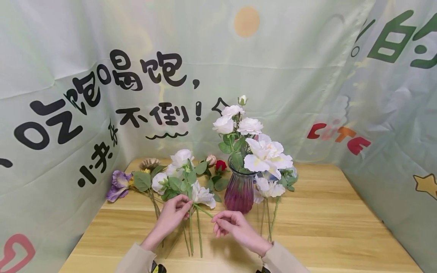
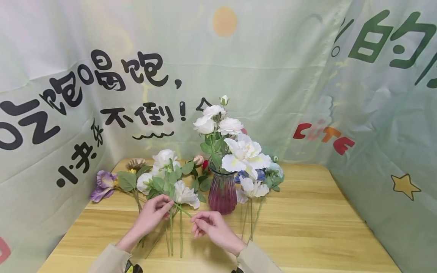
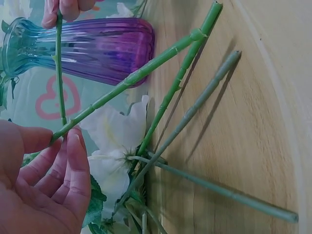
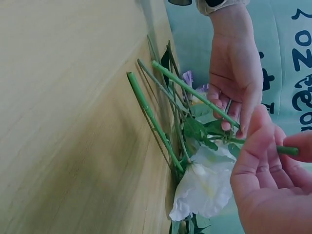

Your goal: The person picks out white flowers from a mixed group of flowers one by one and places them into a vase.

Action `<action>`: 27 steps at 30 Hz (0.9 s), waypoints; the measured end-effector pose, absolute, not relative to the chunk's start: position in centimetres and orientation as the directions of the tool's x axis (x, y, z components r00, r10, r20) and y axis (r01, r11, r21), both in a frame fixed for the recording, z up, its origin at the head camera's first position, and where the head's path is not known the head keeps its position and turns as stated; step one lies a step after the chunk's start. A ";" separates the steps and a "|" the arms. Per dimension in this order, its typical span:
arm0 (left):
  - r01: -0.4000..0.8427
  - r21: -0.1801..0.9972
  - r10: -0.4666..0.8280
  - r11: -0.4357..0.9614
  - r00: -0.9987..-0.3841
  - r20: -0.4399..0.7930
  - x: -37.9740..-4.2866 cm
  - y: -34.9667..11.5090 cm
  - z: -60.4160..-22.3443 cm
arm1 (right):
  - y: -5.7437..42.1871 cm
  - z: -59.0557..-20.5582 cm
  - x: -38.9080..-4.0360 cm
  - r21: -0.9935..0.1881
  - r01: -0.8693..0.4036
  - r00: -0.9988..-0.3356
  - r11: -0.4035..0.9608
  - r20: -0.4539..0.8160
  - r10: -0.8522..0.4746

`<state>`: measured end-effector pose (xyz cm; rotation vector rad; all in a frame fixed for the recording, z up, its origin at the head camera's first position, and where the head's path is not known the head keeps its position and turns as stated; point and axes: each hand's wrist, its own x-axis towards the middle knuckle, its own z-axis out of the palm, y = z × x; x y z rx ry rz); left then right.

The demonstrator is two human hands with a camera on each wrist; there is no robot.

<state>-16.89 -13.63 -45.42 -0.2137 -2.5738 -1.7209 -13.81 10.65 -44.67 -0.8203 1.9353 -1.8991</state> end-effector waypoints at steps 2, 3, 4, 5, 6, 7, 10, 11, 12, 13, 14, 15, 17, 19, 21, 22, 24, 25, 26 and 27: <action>0.142 0.915 0.100 0.378 -0.989 0.112 -16.8 -13.7 -45.4 | 10.6 -44.7 -14.0 -0.982 -0.181 -0.804 -0.049 0.177 -0.568; 0.145 0.913 0.105 0.381 -0.988 0.113 -16.8 -13.8 -45.5 | 10.5 -44.6 -14.1 -0.982 -0.181 -0.813 -0.048 0.177 -0.555; 0.149 0.911 0.112 0.385 -0.987 0.114 -16.8 -13.8 -45.5 | 10.5 -44.6 -14.2 -0.983 -0.181 -0.822 -0.045 0.176 -0.541; 0.154 0.908 0.119 0.390 -0.986 0.116 -16.8 -13.9 -45.5 | 10.5 -44.6 -14.2 -0.983 -0.178 -0.833 -0.041 0.172 -0.526; 0.159 0.904 0.126 0.396 -0.985 0.118 -16.8 -13.9 -45.5 | 10.5 -44.6 -14.3 -0.985 -0.170 -0.844 -0.036 0.165 -0.510; 0.164 0.901 0.135 0.401 -0.984 0.119 -16.7 -14.0 -45.5 | 10.5 -44.5 -14.3 -0.986 -0.164 -0.856 -0.029 0.157 -0.493; 0.173 0.902 0.156 0.395 -0.981 0.119 -16.6 -14.2 -45.6 | 10.5 -44.5 -14.4 -0.990 -0.141 -0.882 -0.015 0.132 -0.452; 0.172 0.905 0.159 0.389 -0.980 0.118 -16.6 -14.3 -45.5 | 10.5 -44.5 -14.5 -0.991 -0.133 -0.889 -0.014 0.126 -0.440; 0.169 0.908 0.160 0.384 -0.980 0.115 -16.5 -14.4 -45.5 | 10.6 -44.6 -14.5 -0.992 -0.125 -0.895 -0.013 0.118 -0.430; 0.165 0.912 0.160 0.377 -0.981 0.111 -16.4 -14.6 -45.5 | 10.6 -44.6 -14.6 -0.993 -0.116 -0.900 -0.015 0.112 -0.422; 0.157 0.916 0.155 0.370 -0.982 0.105 -16.3 -14.7 -45.4 | 10.7 -44.7 -14.7 -0.994 -0.107 -0.904 -0.017 0.105 -0.415; 0.151 0.919 0.151 0.365 -0.983 0.102 -16.2 -14.9 -45.3 | 10.8 -44.8 -14.7 -0.995 -0.102 -0.907 -0.019 0.100 -0.410; 0.139 0.922 0.138 0.361 -0.986 0.094 -15.9 -15.3 -45.1 | 11.0 -45.0 -14.9 -0.996 -0.087 -0.910 -0.024 0.089 -0.404; 0.133 0.927 0.123 0.351 -0.988 0.095 -15.8 -15.8 -44.8 | 11.1 -45.2 -15.1 -0.997 -0.079 -0.910 -0.022 0.081 -0.407; 0.130 0.930 0.111 0.343 -0.989 0.097 -15.6 -16.1 -44.6 | 11.3 -45.4 -15.2 -0.996 -0.085 -0.908 -0.014 0.084 -0.410; 0.131 0.931 0.106 0.340 -0.989 0.101 -15.5 -16.3 -44.4 | 11.3 -45.5 -15.3 -0.996 -0.090 -0.907 -0.011 0.087 -0.413; 0.132 0.935 0.097 0.328 -0.990 0.105 -15.5 -16.6 -44.1 | 11.5 -45.6 -15.4 -0.994 -0.109 -0.903 0.005 0.096 -0.419; 0.132 0.937 0.094 0.323 -0.990 0.107 -15.5 -16.7 -43.9 | 11.5 -45.7 -15.4 -0.993 -0.120 -0.901 0.016 0.102 -0.421; 0.132 0.938 0.092 0.321 -0.990 0.108 -15.5 -16.7 -43.7 | 11.6 -45.7 -15.4 -0.991 -0.133 -0.899 0.027 0.109 -0.424; 0.136 0.938 0.090 0.319 -0.990 0.113 -15.6 -16.7 -43.5 | 11.7 -45.8 -15.4 -0.988 -0.147 -0.897 0.044 0.115 -0.428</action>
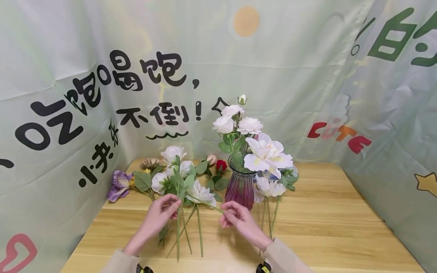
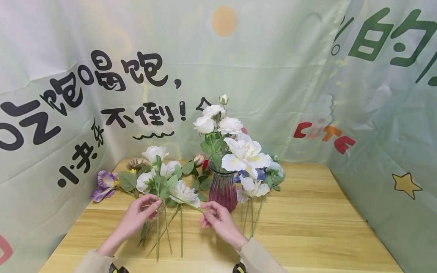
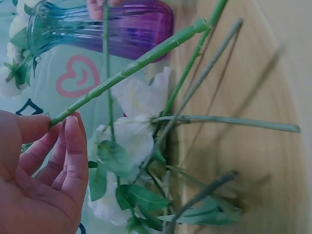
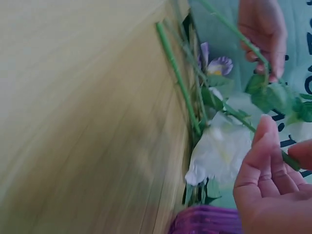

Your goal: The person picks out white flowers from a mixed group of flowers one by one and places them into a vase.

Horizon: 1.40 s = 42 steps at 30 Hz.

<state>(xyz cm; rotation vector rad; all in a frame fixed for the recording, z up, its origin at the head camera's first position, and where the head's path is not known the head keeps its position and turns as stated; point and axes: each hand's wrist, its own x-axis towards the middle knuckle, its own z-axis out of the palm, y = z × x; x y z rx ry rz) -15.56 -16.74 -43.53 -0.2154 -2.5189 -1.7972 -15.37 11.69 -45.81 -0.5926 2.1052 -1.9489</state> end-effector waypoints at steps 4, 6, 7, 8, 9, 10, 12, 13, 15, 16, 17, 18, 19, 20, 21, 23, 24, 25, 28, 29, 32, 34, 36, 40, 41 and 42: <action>0.162 0.928 0.085 0.337 -0.986 0.141 -15.9 -16.5 -42.7 | 12.1 -46.0 -15.3 -0.974 -0.193 -0.890 0.118 0.123 -0.440; 0.185 0.916 0.080 0.357 -0.983 0.168 -16.0 -16.3 -42.3 | 12.3 -46.1 -15.2 -0.964 -0.210 -0.890 0.164 0.119 -0.441; 0.199 0.908 0.077 0.368 -0.980 0.184 -16.1 -16.2 -42.1 | 12.3 -46.2 -15.2 -0.959 -0.215 -0.890 0.182 0.116 -0.442; 0.214 0.901 0.074 0.377 -0.977 0.201 -16.2 -16.1 -41.9 | 12.4 -46.3 -15.2 -0.955 -0.220 -0.890 0.200 0.112 -0.442; 0.225 0.897 0.072 0.382 -0.974 0.213 -16.3 -15.9 -41.8 | 12.5 -46.4 -15.2 -0.948 -0.230 -0.890 0.221 0.112 -0.443; 0.237 0.895 0.073 0.379 -0.971 0.227 -16.4 -15.8 -41.6 | 12.6 -46.5 -15.2 -0.939 -0.247 -0.887 0.241 0.118 -0.447; 0.254 0.894 0.071 0.370 -0.967 0.245 -16.6 -15.4 -41.1 | 12.7 -46.0 -14.8 -0.926 -0.269 -0.883 0.267 0.126 -0.452; 0.261 0.896 0.072 0.359 -0.965 0.253 -16.8 -15.2 -40.9 | 12.8 -46.1 -14.9 -0.920 -0.280 -0.880 0.274 0.131 -0.457; 0.278 0.901 0.070 0.333 -0.960 0.270 -17.1 -14.8 -40.4 | 13.1 -46.3 -14.8 -0.906 -0.305 -0.873 0.293 0.143 -0.467; 0.288 0.902 0.069 0.321 -0.957 0.281 -17.2 -14.6 -40.2 | 13.2 -46.4 -14.8 -0.900 -0.314 -0.870 0.303 0.144 -0.472; 0.296 0.902 0.065 0.314 -0.955 0.290 -17.3 -14.4 -39.9 | 13.3 -46.4 -14.8 -0.894 -0.317 -0.870 0.317 0.141 -0.473; 0.310 0.901 0.068 0.302 -0.950 0.304 -17.4 -14.2 -39.7 | 13.5 -46.9 -15.0 -0.887 -0.324 -0.868 0.330 0.141 -0.475; 0.324 0.901 0.070 0.287 -0.946 0.318 -17.5 -14.0 -39.5 | 13.8 -47.3 -15.2 -0.877 -0.334 -0.867 0.345 0.142 -0.478; 0.338 0.901 0.071 0.273 -0.941 0.331 -17.6 -13.8 -39.3 | 13.9 -47.3 -15.1 -0.870 -0.342 -0.865 0.356 0.143 -0.481; 0.349 0.902 0.073 0.255 -0.937 0.342 -17.7 -13.6 -39.0 | 14.1 -47.4 -15.1 -0.865 -0.349 -0.862 0.361 0.144 -0.486; 0.376 0.897 0.081 0.231 -0.926 0.367 -17.9 -13.2 -38.4 | 14.3 -47.5 -15.0 -0.855 -0.361 -0.858 0.373 0.148 -0.491; 0.388 0.895 0.085 0.219 -0.922 0.378 -18.1 -13.0 -38.1 | 14.4 -47.6 -15.0 -0.852 -0.366 -0.856 0.374 0.150 -0.495; 0.397 0.893 0.086 0.212 -0.918 0.387 -18.2 -12.8 -37.7 | 14.5 -47.6 -14.9 -0.848 -0.373 -0.853 0.376 0.154 -0.499; 0.422 0.883 0.093 0.205 -0.907 0.411 -18.6 -12.1 -36.6 | 14.7 -47.5 -14.7 -0.845 -0.375 -0.854 0.380 0.156 -0.496; 0.421 0.883 0.095 0.208 -0.907 0.411 -18.6 -11.8 -36.1 | 14.7 -47.4 -14.6 -0.847 -0.374 -0.855 0.379 0.157 -0.494; 0.428 0.880 0.109 0.206 -0.904 0.414 -18.3 -11.0 -34.2 | 15.0 -47.2 -14.4 -0.855 -0.360 -0.862 0.373 0.151 -0.484; 0.433 0.879 0.112 0.199 -0.901 0.418 -18.0 -10.3 -32.9 | 15.3 -47.0 -14.5 -0.859 -0.354 -0.865 0.370 0.150 -0.480; 0.451 0.870 0.114 0.198 -0.893 0.436 -17.8 -9.8 -31.6 | 15.5 -46.8 -14.6 -0.854 -0.357 -0.867 0.379 0.153 -0.474; 0.487 0.854 0.110 0.184 -0.874 0.474 -18.1 -8.6 -30.0 | 16.3 -46.2 -15.1 -0.850 -0.373 -0.879 0.373 0.194 -0.436; 0.495 0.850 0.112 0.183 -0.869 0.482 -18.2 -8.3 -29.7 | 16.5 -46.1 -15.2 -0.852 -0.375 -0.883 0.366 0.207 -0.422; 0.499 0.851 0.112 0.166 -0.867 0.486 -18.3 -8.1 -29.4 | 16.8 -46.0 -15.4 -0.853 -0.380 -0.885 0.358 0.223 -0.409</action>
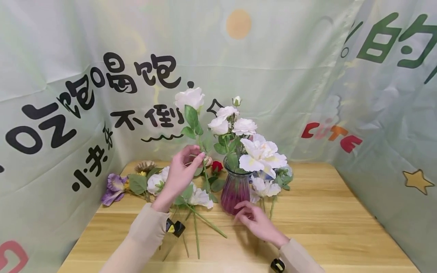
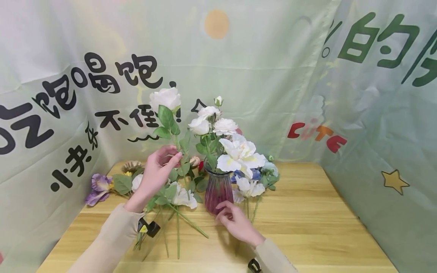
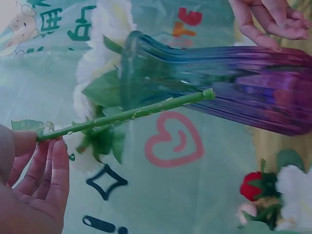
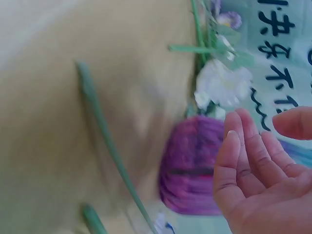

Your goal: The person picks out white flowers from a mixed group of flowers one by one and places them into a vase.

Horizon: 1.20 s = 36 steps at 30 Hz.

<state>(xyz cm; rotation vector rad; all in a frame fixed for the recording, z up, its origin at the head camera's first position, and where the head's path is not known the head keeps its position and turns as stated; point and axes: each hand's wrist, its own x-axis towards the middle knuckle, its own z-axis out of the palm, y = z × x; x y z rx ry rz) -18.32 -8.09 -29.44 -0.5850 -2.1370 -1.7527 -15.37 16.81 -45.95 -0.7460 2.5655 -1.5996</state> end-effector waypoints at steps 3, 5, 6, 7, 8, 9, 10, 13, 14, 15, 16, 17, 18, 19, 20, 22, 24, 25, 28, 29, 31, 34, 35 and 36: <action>0.527 0.838 0.107 0.139 -0.849 0.517 -18.7 -7.5 -28.5 | 17.7 -45.4 -15.9 -0.846 -0.385 -0.902 0.370 0.259 -0.346; 0.553 0.825 0.109 0.116 -0.832 0.543 -18.9 -7.1 -27.9 | 18.2 -45.1 -16.2 -0.838 -0.376 -0.919 0.397 0.280 -0.279; 0.564 0.819 0.111 0.107 -0.825 0.554 -18.9 -7.0 -27.6 | 18.5 -45.0 -16.4 -0.834 -0.368 -0.927 0.411 0.291 -0.237; 0.577 0.809 0.113 0.110 -0.816 0.566 -19.0 -6.8 -27.3 | 18.7 -44.8 -16.5 -0.835 -0.352 -0.935 0.423 0.299 -0.188; 0.585 0.804 0.114 0.106 -0.811 0.574 -18.9 -6.6 -27.1 | 19.0 -44.7 -16.7 -0.835 -0.345 -0.939 0.429 0.313 -0.144; 0.592 0.799 0.115 0.104 -0.805 0.582 -18.9 -6.4 -26.8 | 19.2 -44.7 -16.9 -0.835 -0.341 -0.939 0.433 0.328 -0.106; 0.598 0.795 0.114 0.102 -0.801 0.587 -18.9 -6.2 -26.5 | 19.3 -44.6 -17.1 -0.839 -0.335 -0.939 0.429 0.337 -0.074; 0.623 0.775 0.096 0.101 -0.782 0.616 -18.9 -5.8 -25.8 | 19.5 -44.3 -17.6 -0.840 -0.338 -0.932 0.425 0.361 -0.029; 0.632 0.769 0.087 0.097 -0.775 0.626 -18.9 -5.6 -25.6 | 19.5 -44.3 -17.7 -0.839 -0.344 -0.930 0.422 0.367 -0.028; 0.641 0.761 0.077 0.094 -0.767 0.637 -19.0 -5.5 -25.3 | 19.5 -44.1 -17.8 -0.838 -0.344 -0.930 0.424 0.368 -0.028; 0.651 0.754 0.066 0.088 -0.759 0.648 -19.0 -5.4 -25.1 | 19.4 -43.9 -17.8 -0.843 -0.343 -0.930 0.414 0.366 -0.026; 0.659 0.747 0.055 0.085 -0.752 0.657 -19.1 -5.2 -24.9 | 19.2 -43.6 -17.8 -0.845 -0.345 -0.930 0.408 0.366 -0.027; 0.666 0.742 0.044 0.080 -0.746 0.665 -19.1 -5.1 -24.7 | 19.1 -43.3 -17.8 -0.845 -0.348 -0.929 0.406 0.369 -0.027; 0.669 0.740 0.034 0.073 -0.743 0.668 -19.1 -4.9 -24.4 | 18.9 -42.9 -17.6 -0.846 -0.353 -0.927 0.399 0.374 -0.026; 0.674 0.736 0.024 0.068 -0.739 0.674 -19.2 -4.8 -24.2 | 18.7 -42.4 -17.5 -0.847 -0.356 -0.926 0.394 0.377 -0.026; 0.676 0.734 0.007 0.065 -0.736 0.677 -19.2 -4.5 -23.9 | 18.3 -41.4 -17.1 -0.848 -0.361 -0.924 0.388 0.382 -0.026; 0.675 0.734 -0.004 0.070 -0.736 0.677 -19.4 -4.2 -23.7 | 18.0 -40.7 -16.7 -0.840 -0.369 -0.921 0.398 0.389 -0.031; 0.677 0.733 -0.008 0.071 -0.734 0.679 -19.5 -4.1 -23.6 | 17.8 -40.4 -16.6 -0.839 -0.370 -0.920 0.399 0.390 -0.033; 0.686 0.723 -0.003 0.078 -0.725 0.688 -20.2 -3.9 -23.9 | 17.6 -40.1 -16.4 -0.841 -0.362 -0.924 0.403 0.382 -0.034; 0.692 0.717 0.000 0.086 -0.720 0.694 -20.7 -3.8 -24.3 | 17.6 -40.1 -16.4 -0.840 -0.364 -0.923 0.403 0.383 -0.034; 0.706 0.704 0.009 0.082 -0.707 0.708 -21.8 -3.7 -25.2 | 17.6 -40.2 -16.5 -0.846 -0.356 -0.926 0.396 0.376 -0.028; 0.706 0.704 0.019 0.071 -0.707 0.707 -22.9 -3.6 -26.3 | 17.6 -40.5 -16.8 -0.853 -0.344 -0.931 0.393 0.363 -0.026; 0.708 0.703 0.021 0.068 -0.706 0.708 -23.3 -3.6 -26.7 | 17.7 -40.8 -17.1 -0.855 -0.340 -0.933 0.392 0.358 -0.028; 0.706 0.705 0.025 0.062 -0.707 0.706 -23.5 -3.5 -27.0 | 17.9 -41.3 -17.4 -0.855 -0.340 -0.934 0.392 0.357 -0.030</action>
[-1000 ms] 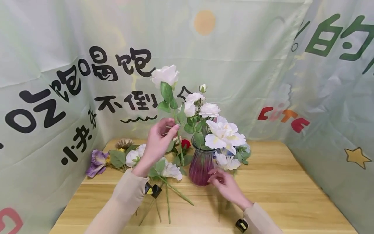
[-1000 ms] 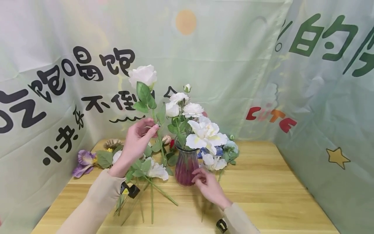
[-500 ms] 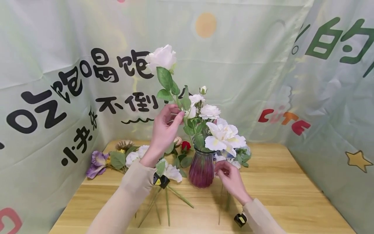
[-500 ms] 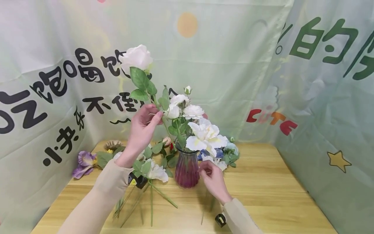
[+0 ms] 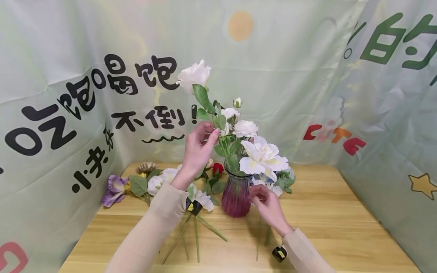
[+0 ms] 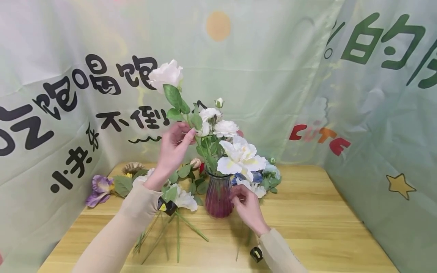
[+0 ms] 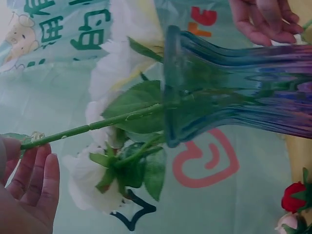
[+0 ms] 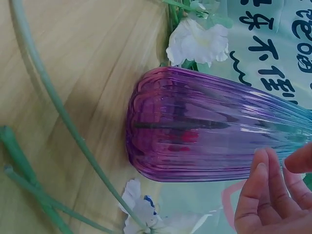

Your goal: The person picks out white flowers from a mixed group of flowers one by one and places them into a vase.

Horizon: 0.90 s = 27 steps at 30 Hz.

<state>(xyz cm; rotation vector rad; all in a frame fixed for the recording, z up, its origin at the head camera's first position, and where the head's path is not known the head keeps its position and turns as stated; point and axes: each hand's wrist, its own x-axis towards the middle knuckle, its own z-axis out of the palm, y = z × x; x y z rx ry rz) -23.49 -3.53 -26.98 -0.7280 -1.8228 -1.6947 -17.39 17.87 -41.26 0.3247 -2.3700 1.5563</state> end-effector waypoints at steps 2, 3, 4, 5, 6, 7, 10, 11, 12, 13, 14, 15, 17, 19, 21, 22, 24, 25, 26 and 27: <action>0.696 0.715 0.032 0.063 -0.718 0.696 -23.1 -3.3 -26.9 | 18.4 -42.1 -18.1 -0.846 -0.351 -0.929 0.401 0.367 -0.038; 0.690 0.720 0.037 0.065 -0.723 0.690 -22.7 -3.2 -26.8 | 18.6 -42.5 -18.4 -0.842 -0.359 -0.926 0.402 0.375 -0.043; 0.688 0.722 0.040 0.071 -0.726 0.687 -22.7 -3.2 -27.0 | 18.9 -42.8 -18.7 -0.837 -0.372 -0.921 0.401 0.386 -0.048; 0.683 0.726 0.045 0.082 -0.730 0.681 -22.4 -3.0 -26.9 | 19.2 -43.1 -19.1 -0.831 -0.384 -0.916 0.403 0.397 -0.055; 0.677 0.730 0.051 0.090 -0.735 0.676 -22.0 -2.9 -26.8 | 19.5 -43.2 -19.2 -0.823 -0.400 -0.909 0.403 0.411 -0.063; 0.672 0.735 0.055 0.094 -0.741 0.670 -21.7 -2.8 -26.7 | 19.7 -43.1 -19.3 -0.819 -0.411 -0.905 0.401 0.420 -0.069; 0.657 0.746 0.063 0.109 -0.754 0.654 -22.4 -2.6 -27.6 | 20.0 -42.7 -19.5 -0.803 -0.441 -0.891 0.400 0.446 -0.086; 0.654 0.748 0.064 0.115 -0.756 0.651 -22.7 -2.5 -28.0 | 20.1 -42.6 -19.6 -0.799 -0.446 -0.888 0.403 0.450 -0.089; 0.648 0.752 0.065 0.122 -0.761 0.645 -23.0 -2.4 -28.4 | 20.2 -42.5 -19.6 -0.795 -0.451 -0.885 0.405 0.456 -0.092; 0.642 0.756 0.066 0.130 -0.766 0.639 -23.3 -2.4 -28.8 | 20.2 -42.4 -19.6 -0.794 -0.453 -0.884 0.406 0.457 -0.093; 0.636 0.759 0.068 0.140 -0.771 0.633 -23.7 -2.4 -29.1 | 20.3 -42.3 -19.6 -0.794 -0.453 -0.884 0.406 0.457 -0.093; 0.634 0.758 0.072 0.153 -0.772 0.631 -23.8 -2.3 -29.4 | 20.3 -42.2 -19.6 -0.796 -0.453 -0.885 0.402 0.457 -0.093; 0.631 0.754 0.082 0.182 -0.774 0.628 -24.0 -2.3 -29.7 | 20.2 -42.0 -19.5 -0.805 -0.447 -0.888 0.390 0.451 -0.088; 0.629 0.746 0.093 0.216 -0.774 0.626 -24.0 -2.4 -29.9 | 20.0 -41.9 -19.5 -0.813 -0.441 -0.892 0.379 0.443 -0.088; 0.627 0.733 0.103 0.264 -0.774 0.625 -24.0 -2.5 -30.1 | 19.8 -41.9 -19.5 -0.818 -0.435 -0.896 0.376 0.433 -0.094; 0.622 0.726 0.106 0.295 -0.776 0.622 -24.0 -2.5 -30.2 | 19.6 -41.9 -19.5 -0.820 -0.431 -0.899 0.377 0.428 -0.096; 0.606 0.713 0.110 0.354 -0.784 0.612 -24.0 -2.6 -30.5 | 19.5 -42.1 -19.4 -0.821 -0.423 -0.903 0.383 0.418 -0.100; 0.598 0.707 0.110 0.378 -0.787 0.607 -24.1 -2.6 -30.7 | 19.4 -42.1 -19.4 -0.823 -0.418 -0.905 0.384 0.413 -0.100; 0.590 0.703 0.111 0.397 -0.791 0.601 -24.1 -2.6 -30.8 | 19.4 -42.2 -19.4 -0.825 -0.414 -0.907 0.384 0.409 -0.100; 0.582 0.700 0.110 0.413 -0.795 0.596 -24.2 -2.6 -31.0 | 19.4 -42.3 -19.4 -0.828 -0.411 -0.908 0.382 0.406 -0.098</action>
